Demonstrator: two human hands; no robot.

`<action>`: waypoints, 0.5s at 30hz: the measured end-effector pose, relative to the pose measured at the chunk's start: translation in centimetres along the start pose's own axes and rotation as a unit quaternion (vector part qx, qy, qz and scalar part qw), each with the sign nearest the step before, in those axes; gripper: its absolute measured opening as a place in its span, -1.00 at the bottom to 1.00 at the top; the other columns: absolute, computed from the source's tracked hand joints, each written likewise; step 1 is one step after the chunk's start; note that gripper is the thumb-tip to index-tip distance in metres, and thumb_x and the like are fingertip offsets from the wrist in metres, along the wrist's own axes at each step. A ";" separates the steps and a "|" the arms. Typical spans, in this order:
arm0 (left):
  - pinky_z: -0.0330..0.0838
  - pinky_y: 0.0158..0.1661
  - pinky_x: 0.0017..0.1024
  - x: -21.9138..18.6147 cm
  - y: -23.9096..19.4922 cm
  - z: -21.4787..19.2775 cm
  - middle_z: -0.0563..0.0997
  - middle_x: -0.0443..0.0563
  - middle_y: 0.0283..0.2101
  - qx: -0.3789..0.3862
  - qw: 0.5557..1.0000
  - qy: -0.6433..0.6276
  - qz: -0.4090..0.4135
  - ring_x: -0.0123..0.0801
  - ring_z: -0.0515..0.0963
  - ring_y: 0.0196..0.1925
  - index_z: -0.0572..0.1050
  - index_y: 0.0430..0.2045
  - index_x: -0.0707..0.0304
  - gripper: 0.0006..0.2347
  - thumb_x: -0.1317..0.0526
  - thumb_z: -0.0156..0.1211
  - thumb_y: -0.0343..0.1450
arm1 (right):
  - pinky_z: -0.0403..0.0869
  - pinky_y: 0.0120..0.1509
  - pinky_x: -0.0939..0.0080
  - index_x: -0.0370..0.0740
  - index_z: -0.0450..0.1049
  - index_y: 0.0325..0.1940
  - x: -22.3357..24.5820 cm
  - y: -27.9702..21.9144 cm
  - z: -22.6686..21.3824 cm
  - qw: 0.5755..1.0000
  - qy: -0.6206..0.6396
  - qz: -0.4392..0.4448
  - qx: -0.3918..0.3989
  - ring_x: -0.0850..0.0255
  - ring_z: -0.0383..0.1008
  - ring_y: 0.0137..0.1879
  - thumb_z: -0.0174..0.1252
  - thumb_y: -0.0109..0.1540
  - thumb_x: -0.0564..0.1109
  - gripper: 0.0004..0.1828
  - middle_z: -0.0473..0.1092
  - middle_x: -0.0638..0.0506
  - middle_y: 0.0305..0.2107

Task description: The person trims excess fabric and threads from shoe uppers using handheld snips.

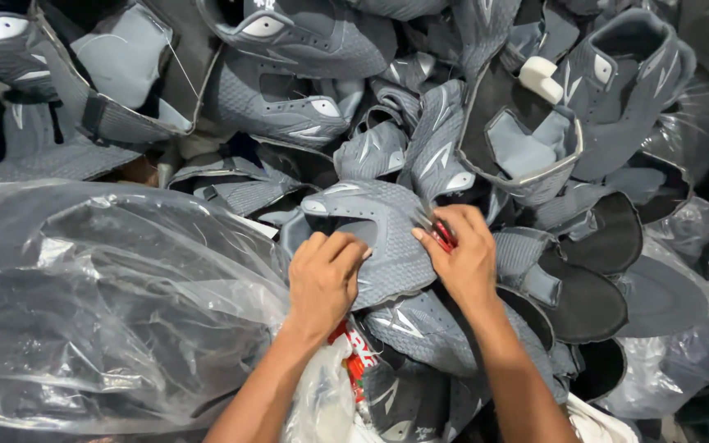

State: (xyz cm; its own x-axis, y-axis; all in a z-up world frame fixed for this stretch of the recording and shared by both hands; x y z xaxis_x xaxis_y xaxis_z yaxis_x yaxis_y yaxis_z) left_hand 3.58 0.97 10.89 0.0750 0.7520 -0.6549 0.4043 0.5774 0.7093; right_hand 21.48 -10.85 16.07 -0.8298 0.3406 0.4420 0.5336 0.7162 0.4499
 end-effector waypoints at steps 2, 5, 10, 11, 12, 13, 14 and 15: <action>0.34 -0.30 -0.26 -0.4 -0.1 -0.3 0.57 -0.07 -0.25 -0.011 1.000 -0.002 0.023 -0.19 0.47 -0.30 0.58 -0.39 0.22 -0.92 0.28 0.33 0.33 | 0.48 -0.08 0.21 -0.28 0.55 -0.08 3.3 0.0 -1.7 0.994 -0.095 -0.055 -0.028 0.11 0.53 -0.19 0.49 0.10 -0.09 -0.60 0.47 -0.07 -0.22; 0.36 -0.29 -0.27 -0.4 -0.2 -0.2 0.56 -0.05 -0.24 -0.024 0.999 -0.027 0.027 -0.19 0.47 -0.30 0.56 -0.39 0.25 -0.92 0.31 0.32 0.32 | 0.49 -0.12 0.16 -0.28 0.55 -0.08 5.3 -0.3 -3.2 0.992 -0.103 -0.073 -0.002 0.03 0.54 -0.20 0.49 0.05 -0.02 -0.54 0.44 -0.11 -0.22; 0.35 -0.31 -0.23 0.5 -0.4 1.0 0.48 0.00 -0.38 0.008 1.000 -0.014 -0.010 -0.14 0.47 -0.34 0.58 -0.40 0.24 -0.91 0.27 0.37 0.34 | 0.48 -0.14 0.13 -0.25 0.55 0.09 4.9 -2.2 -1.5 0.985 -0.085 -0.072 0.134 0.02 0.52 -0.24 0.35 0.17 0.01 -0.53 0.43 -0.10 -0.26; 0.35 -0.31 -0.23 0.7 -0.5 1.0 0.48 0.00 -0.38 0.009 1.000 -0.015 -0.012 -0.14 0.47 -0.34 0.58 -0.40 0.24 -0.91 0.27 0.37 0.34 | 0.48 -0.14 0.13 -0.25 0.55 0.09 4.5 -2.6 -1.2 0.984 -0.086 -0.071 0.136 0.02 0.52 -0.24 0.35 0.17 0.01 -0.53 0.43 -0.10 -0.26; 0.36 -0.29 -0.24 1.2 -0.5 1.3 0.50 -0.01 -0.38 0.037 0.998 -0.039 -0.027 -0.15 0.49 -0.33 0.57 -0.43 0.23 -0.91 0.25 0.38 0.35 | 0.48 -0.16 0.13 -0.25 0.57 0.09 3.8 -2.9 -0.8 0.983 -0.098 -0.056 0.145 0.02 0.51 -0.27 0.36 0.17 0.01 -0.54 0.44 -0.10 -0.28; 0.38 -0.27 -0.25 1.7 -0.6 1.6 0.52 -0.02 -0.38 0.064 0.995 -0.063 -0.042 -0.16 0.50 -0.33 0.57 -0.46 0.23 -0.90 0.24 0.39 0.36 | 0.47 -0.18 0.12 -0.24 0.58 0.08 3.2 -3.1 -0.4 0.981 -0.110 -0.041 0.153 0.02 0.51 -0.30 0.36 0.18 0.01 -0.55 0.44 -0.11 -0.30; 0.38 -0.27 -0.25 1.5 -0.1 1.0 0.52 -0.02 -0.38 0.064 0.995 -0.061 -0.044 -0.16 0.50 -0.33 0.57 -0.46 0.23 -0.90 0.24 0.39 0.36 | 0.47 -0.18 0.12 -0.24 0.58 0.08 3.2 -3.1 0.0 0.981 -0.108 -0.041 0.155 0.02 0.51 -0.30 0.36 0.18 0.01 -0.55 0.44 -0.11 -0.30; 0.39 -0.26 -0.24 1.2 0.4 0.4 0.54 0.01 -0.34 0.064 0.994 -0.084 -0.037 -0.13 0.50 -0.31 0.57 -0.42 0.28 -0.85 0.21 0.40 0.31 | 0.48 -0.18 0.14 -0.26 0.57 0.06 3.3 -3.1 0.2 0.983 -0.091 -0.052 0.148 0.03 0.52 -0.29 0.38 0.16 0.00 -0.55 0.45 -0.11 -0.29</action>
State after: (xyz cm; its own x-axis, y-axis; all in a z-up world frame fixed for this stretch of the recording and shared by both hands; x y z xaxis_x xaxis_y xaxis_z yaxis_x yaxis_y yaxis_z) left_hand 4.18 2.03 10.30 0.1874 0.6391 -0.7460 0.5264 0.5758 0.6256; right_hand 17.06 -11.83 16.04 -0.9076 0.3401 0.2463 0.3953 0.8899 0.2278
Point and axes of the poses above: each hand's wrist, its own y-axis towards the middle knuckle, its own z-axis out of the palm, x = y × z, the point moved 8 cm from there along y, towards the middle knuckle
